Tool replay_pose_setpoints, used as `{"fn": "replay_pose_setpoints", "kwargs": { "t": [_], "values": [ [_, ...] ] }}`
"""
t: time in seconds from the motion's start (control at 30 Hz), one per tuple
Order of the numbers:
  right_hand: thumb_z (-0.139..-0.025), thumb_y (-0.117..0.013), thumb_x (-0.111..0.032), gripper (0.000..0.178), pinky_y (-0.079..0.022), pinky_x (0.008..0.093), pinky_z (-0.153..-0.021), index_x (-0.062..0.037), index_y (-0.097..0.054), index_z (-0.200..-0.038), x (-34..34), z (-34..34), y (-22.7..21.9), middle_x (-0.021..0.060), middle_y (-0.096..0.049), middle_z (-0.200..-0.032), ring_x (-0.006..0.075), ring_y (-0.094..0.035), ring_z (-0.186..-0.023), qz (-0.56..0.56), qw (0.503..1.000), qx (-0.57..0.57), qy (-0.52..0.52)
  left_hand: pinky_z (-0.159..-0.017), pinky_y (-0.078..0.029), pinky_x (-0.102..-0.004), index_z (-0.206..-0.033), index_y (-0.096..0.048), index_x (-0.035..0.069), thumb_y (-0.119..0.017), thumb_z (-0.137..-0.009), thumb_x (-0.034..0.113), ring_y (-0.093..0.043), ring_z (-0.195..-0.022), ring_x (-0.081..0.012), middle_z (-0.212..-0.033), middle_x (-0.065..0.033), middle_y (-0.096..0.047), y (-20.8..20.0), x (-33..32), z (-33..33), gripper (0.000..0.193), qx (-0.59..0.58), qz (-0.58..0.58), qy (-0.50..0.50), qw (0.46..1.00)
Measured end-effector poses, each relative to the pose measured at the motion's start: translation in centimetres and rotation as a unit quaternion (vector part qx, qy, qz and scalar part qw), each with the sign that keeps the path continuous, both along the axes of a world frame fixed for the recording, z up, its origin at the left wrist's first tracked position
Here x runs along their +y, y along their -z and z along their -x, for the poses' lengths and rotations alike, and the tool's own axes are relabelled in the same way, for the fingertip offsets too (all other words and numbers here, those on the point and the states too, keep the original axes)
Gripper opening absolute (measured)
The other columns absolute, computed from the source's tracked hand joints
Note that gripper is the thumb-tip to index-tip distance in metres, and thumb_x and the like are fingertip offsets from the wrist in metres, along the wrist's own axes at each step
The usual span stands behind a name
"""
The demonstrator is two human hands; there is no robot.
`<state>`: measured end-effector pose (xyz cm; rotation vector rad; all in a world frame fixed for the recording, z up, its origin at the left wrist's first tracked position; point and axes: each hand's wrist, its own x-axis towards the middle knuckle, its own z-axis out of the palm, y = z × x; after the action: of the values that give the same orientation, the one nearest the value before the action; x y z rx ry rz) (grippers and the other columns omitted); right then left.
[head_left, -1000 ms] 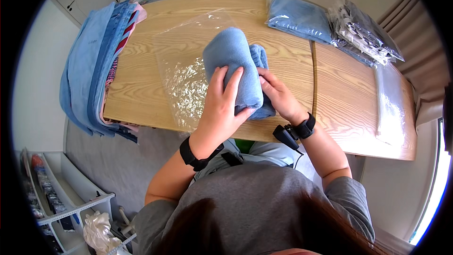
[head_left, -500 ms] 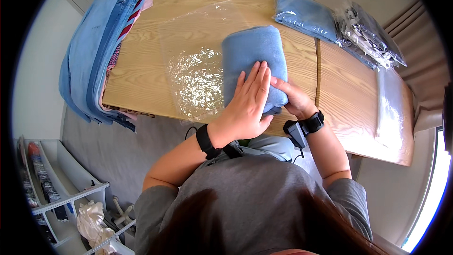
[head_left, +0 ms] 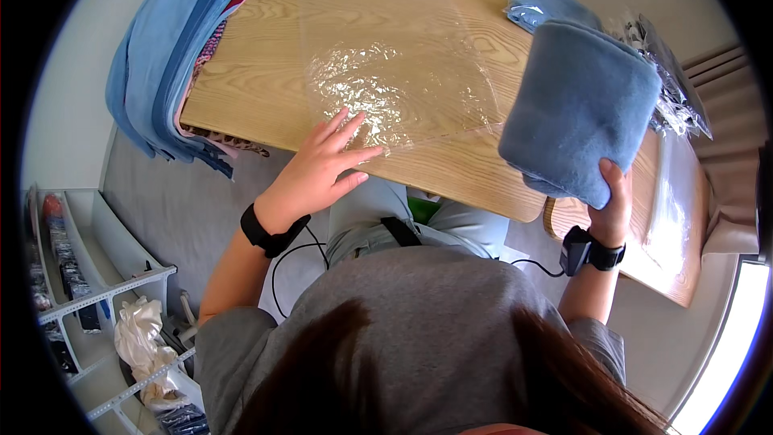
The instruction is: Folding a pair of blue trousers and placing them into a transparent plastic bag for shipping or storage.
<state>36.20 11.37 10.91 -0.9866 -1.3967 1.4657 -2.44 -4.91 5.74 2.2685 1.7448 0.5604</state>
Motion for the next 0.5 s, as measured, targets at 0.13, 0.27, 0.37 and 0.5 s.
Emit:
{"fn": "replay_pose_setpoints", "kwargs": {
  "t": [0.13, 0.27, 0.37, 0.5],
  "values": [
    [-0.080, -0.064, -0.032, 0.077, -0.042, 0.0383, -0.098, 0.0027, -0.030, -0.141, -2.0, -1.6, -1.1, 0.0189, -0.046, -0.133, 0.0282, -0.051, -0.117, -0.003, 0.998, -0.043, 0.041, -0.111, -0.025, -0.0466, -0.136, -0.050, 0.013, -0.061, -0.088, 0.029, -0.025, -0.140, -0.0362, -0.151, -0.0141, -0.030, 1.8, 0.0, 0.1, 0.051, 0.059, 0.044, -0.036, 0.997],
    [-0.076, -0.068, -0.036, 0.082, -0.042, 0.0379, -0.097, 0.0034, -0.033, -0.138, -2.9, -2.3, -1.8, 0.0185, -0.049, -0.129, 0.0286, -0.052, -0.116, -0.012, 0.997, -0.078, 0.010, -0.105, -0.033, -0.0466, -0.135, -0.047, 0.006, -0.063, -0.087, 0.030, -0.036, -0.132, -0.0341, -0.144, -0.0159, -0.040, 2.4, 1.2, -0.4, 0.056, 0.090, -0.022, -0.046, 0.995],
    [-0.062, -0.080, -0.032, 0.093, -0.043, 0.0358, -0.093, 0.0028, -0.037, -0.136, -4.0, -0.1, -2.8, 0.0169, -0.055, -0.120, 0.0259, -0.055, -0.109, -0.019, 0.997, -0.073, 0.004, -0.101, -0.038, -0.0431, -0.133, -0.046, -0.002, -0.060, -0.089, 0.026, -0.042, -0.125, -0.0334, -0.139, -0.0163, -0.045, 2.3, 2.6, -0.7, 0.055, 0.069, -0.035, -0.079, 0.994],
    [-0.059, -0.080, -0.022, 0.079, -0.045, 0.0371, -0.092, 0.0003, -0.048, -0.128, -4.3, 2.3, -2.5, 0.0154, -0.056, -0.118, 0.0258, -0.055, -0.109, -0.085, 0.971, -0.193, -0.113, -0.099, -0.041, -0.0387, -0.133, -0.044, -0.005, -0.056, -0.081, 0.001, -0.045, -0.118, -0.0357, -0.136, -0.0178, -0.046, 2.1, 3.8, -0.7, 0.053, -0.023, -0.116, -0.091, 0.989]
  ]
}}
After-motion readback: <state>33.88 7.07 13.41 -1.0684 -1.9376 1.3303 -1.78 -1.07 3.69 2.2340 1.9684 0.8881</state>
